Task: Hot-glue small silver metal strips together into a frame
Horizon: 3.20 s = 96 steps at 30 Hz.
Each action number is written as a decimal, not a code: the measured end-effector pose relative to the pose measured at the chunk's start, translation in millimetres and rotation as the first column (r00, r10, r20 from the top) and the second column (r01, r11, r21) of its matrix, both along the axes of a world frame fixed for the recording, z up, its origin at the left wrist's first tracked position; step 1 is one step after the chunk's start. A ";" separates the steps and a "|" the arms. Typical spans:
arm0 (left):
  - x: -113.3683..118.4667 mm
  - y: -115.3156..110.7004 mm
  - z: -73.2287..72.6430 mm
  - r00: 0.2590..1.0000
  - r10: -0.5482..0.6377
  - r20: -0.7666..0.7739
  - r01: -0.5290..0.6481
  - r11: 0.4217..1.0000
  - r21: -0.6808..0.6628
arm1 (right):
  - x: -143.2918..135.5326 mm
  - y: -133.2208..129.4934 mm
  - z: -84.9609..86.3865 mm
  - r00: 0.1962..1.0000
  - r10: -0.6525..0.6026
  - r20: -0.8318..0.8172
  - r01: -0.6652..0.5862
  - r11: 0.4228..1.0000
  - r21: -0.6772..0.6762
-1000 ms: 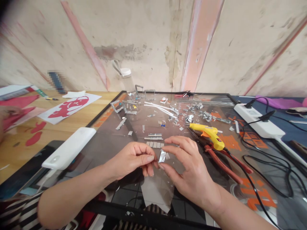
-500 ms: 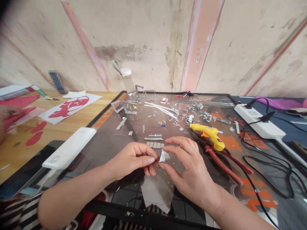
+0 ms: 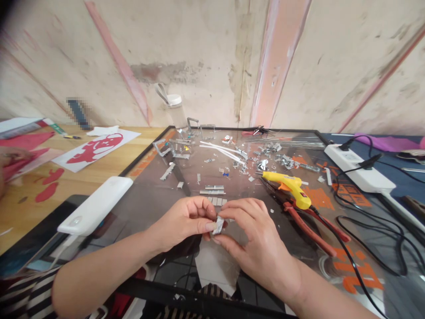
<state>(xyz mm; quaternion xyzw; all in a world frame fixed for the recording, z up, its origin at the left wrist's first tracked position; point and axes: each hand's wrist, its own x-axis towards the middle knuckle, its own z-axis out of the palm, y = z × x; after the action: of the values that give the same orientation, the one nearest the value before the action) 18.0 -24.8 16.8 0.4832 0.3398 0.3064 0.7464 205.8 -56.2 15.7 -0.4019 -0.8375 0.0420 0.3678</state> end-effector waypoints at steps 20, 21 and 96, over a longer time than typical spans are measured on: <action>-0.2 -7.6 1.3 0.991 -0.126 -0.050 0.129 0.989 0.071 | 3.1 -1.8 5.5 0.994 -0.005 -0.111 -0.007 0.994 -0.109; -0.6 -6.8 1.0 0.991 -0.130 -0.029 0.131 0.991 0.041 | 4.4 -1.6 6.7 0.988 -0.015 -0.152 -0.010 0.988 -0.157; -11.4 16.9 -4.4 0.988 0.061 0.141 -0.070 0.996 0.064 | 125.2 66.8 -2.1 0.704 -0.629 0.330 0.709 0.598 -0.373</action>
<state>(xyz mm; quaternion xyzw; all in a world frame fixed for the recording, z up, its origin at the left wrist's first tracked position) 6.5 -7.9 12.4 0.4745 0.2920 0.3751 0.7408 331.0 10.6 13.6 -0.7658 -0.6144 0.0706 0.1763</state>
